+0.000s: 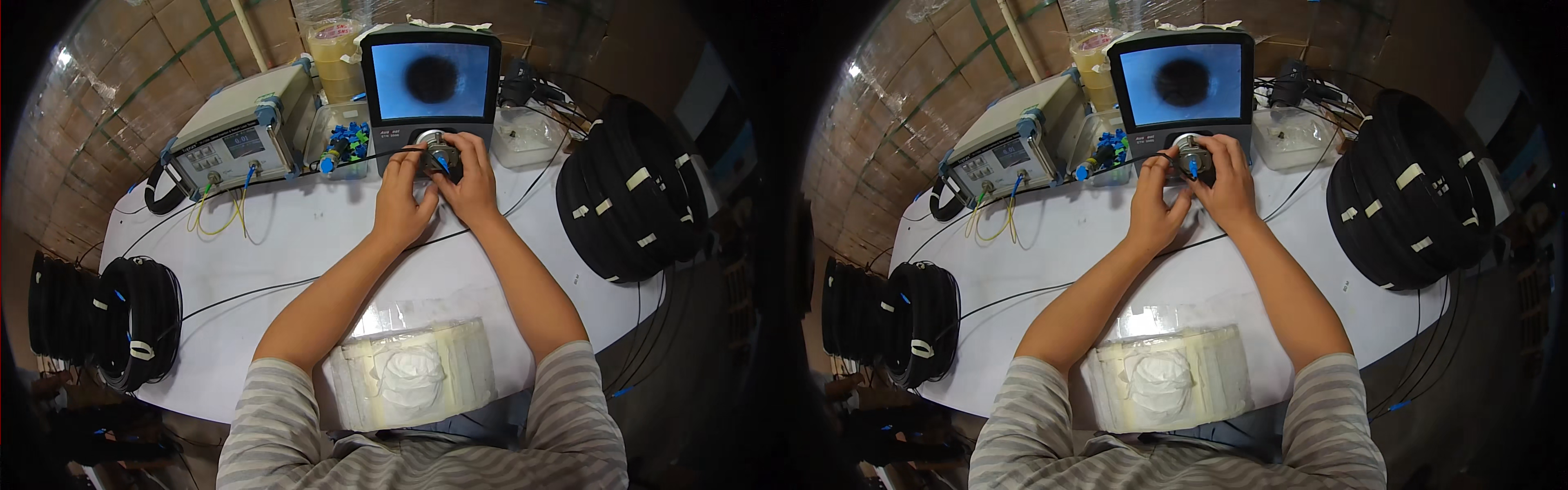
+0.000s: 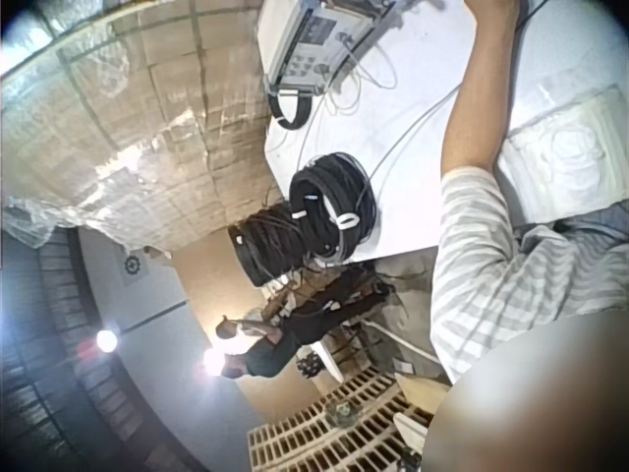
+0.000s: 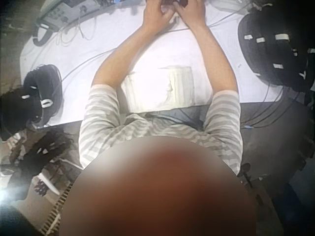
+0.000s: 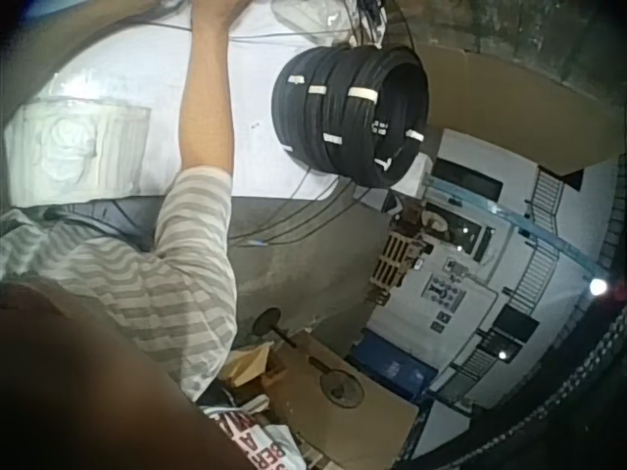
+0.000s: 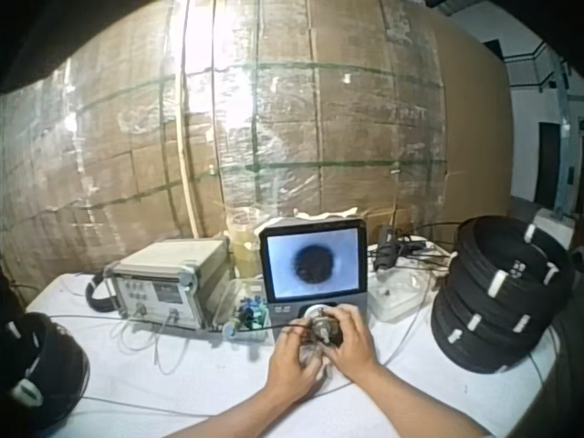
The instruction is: Inspecting and testing cable connectors using a fiber optic microscope and testing device.
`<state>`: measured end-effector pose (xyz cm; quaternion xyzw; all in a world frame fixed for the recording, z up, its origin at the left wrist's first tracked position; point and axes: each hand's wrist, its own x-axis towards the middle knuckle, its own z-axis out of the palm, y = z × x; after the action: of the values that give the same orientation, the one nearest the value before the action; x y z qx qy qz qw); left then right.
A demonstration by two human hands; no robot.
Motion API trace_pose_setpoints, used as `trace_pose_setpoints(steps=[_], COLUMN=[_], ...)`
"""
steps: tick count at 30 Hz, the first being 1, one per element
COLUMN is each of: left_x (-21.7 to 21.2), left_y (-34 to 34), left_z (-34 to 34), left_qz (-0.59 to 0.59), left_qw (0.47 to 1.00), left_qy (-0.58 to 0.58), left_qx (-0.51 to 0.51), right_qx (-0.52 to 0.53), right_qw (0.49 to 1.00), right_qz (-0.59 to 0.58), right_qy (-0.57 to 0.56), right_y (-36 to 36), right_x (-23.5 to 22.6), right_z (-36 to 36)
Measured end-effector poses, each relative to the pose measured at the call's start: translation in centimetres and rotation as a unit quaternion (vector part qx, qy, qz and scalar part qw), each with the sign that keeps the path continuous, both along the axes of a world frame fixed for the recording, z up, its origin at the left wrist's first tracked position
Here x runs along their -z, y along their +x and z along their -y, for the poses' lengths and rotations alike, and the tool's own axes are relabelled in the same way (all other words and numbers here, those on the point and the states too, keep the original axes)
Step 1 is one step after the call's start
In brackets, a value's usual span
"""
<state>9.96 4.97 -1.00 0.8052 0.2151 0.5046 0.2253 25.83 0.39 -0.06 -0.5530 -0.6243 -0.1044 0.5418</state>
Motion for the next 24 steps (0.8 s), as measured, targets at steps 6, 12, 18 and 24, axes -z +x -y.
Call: trace_pose_setpoints(steps=[6,12,18,24], left_x=[0.05,0.06,-0.05,-0.22], left_y=[0.41,0.08,0.0,0.1], left_z=[0.01,-0.33,-0.26,-0.2], left_qz=[-0.002,-0.007,-0.001,0.002], left_qw=[0.999,0.999,1.0,1.0], left_qy=[0.046,0.035,0.028,0.026], left_qx=[-0.008,-0.003,-0.003,0.0], right_qx=[0.019,0.021,0.011,0.005], right_qw=[1.0,1.0,1.0,1.0], right_qz=[-0.012,-0.004,-0.007,-0.005], right_qy=[0.001,-0.016,-0.007,-0.01], right_y=[0.07,0.0,0.01,0.17], right_x=[0.22,-0.12,-0.16,-0.38], right_z=[-0.28,-0.18,-0.13,0.02])
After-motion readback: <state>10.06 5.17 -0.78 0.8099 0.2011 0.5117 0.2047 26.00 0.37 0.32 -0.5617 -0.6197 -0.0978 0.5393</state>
